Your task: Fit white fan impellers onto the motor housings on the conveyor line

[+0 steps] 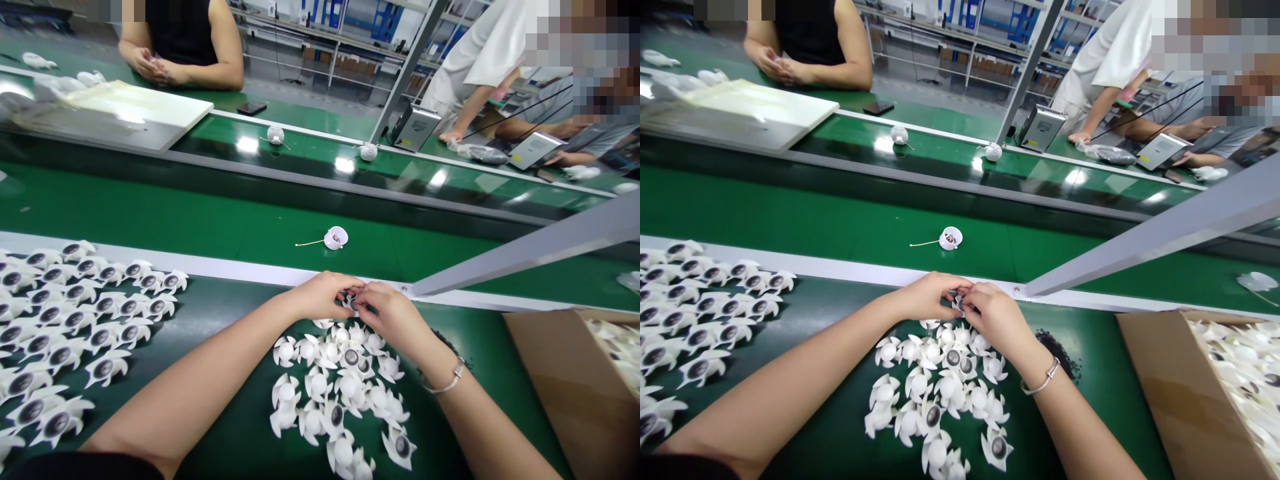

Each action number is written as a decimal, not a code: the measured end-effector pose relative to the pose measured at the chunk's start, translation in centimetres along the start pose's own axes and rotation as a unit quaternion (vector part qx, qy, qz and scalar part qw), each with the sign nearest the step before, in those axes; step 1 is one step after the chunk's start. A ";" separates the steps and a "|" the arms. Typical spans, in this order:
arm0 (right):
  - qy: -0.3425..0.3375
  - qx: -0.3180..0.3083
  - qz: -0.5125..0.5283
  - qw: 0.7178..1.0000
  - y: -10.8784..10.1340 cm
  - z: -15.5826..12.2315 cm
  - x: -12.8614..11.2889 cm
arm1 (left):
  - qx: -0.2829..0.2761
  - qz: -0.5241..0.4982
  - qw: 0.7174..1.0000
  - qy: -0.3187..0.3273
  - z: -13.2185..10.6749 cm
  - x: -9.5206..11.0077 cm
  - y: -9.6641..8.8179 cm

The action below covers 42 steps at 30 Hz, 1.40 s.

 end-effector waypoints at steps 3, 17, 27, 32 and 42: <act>-0.003 -0.041 -0.041 0.998 -0.3 0.8 -0.3 | 0.004 0.005 1.000 -0.004 0.1 0.0 0.0; 0.103 0.065 -0.061 0.991 -5.6 3.7 0.6 | 0.010 -0.011 1.000 -0.020 0.0 -1.1 0.0; -0.082 -0.098 -0.166 0.978 1.5 17.2 -3.6 | -0.005 -0.010 1.000 -0.016 0.0 -0.7 -0.1; -0.049 -0.030 -0.149 0.987 -0.8 15.5 -3.1 | -0.003 -0.015 1.000 0.003 -0.3 -0.3 -0.2; 0.229 0.164 0.136 0.950 -3.8 -2.7 1.7 | 0.109 -0.216 0.970 -0.032 0.6 -2.3 -1.6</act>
Point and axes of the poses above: each hand's wrist, its own z-axis towards the middle knuckle, its own y-axis out of the palm, x = y × z, the point moved 4 cm from there along z, towards the middle knuckle, and after that the axes turned 15 degrees about -z, right-handed, at the moved point
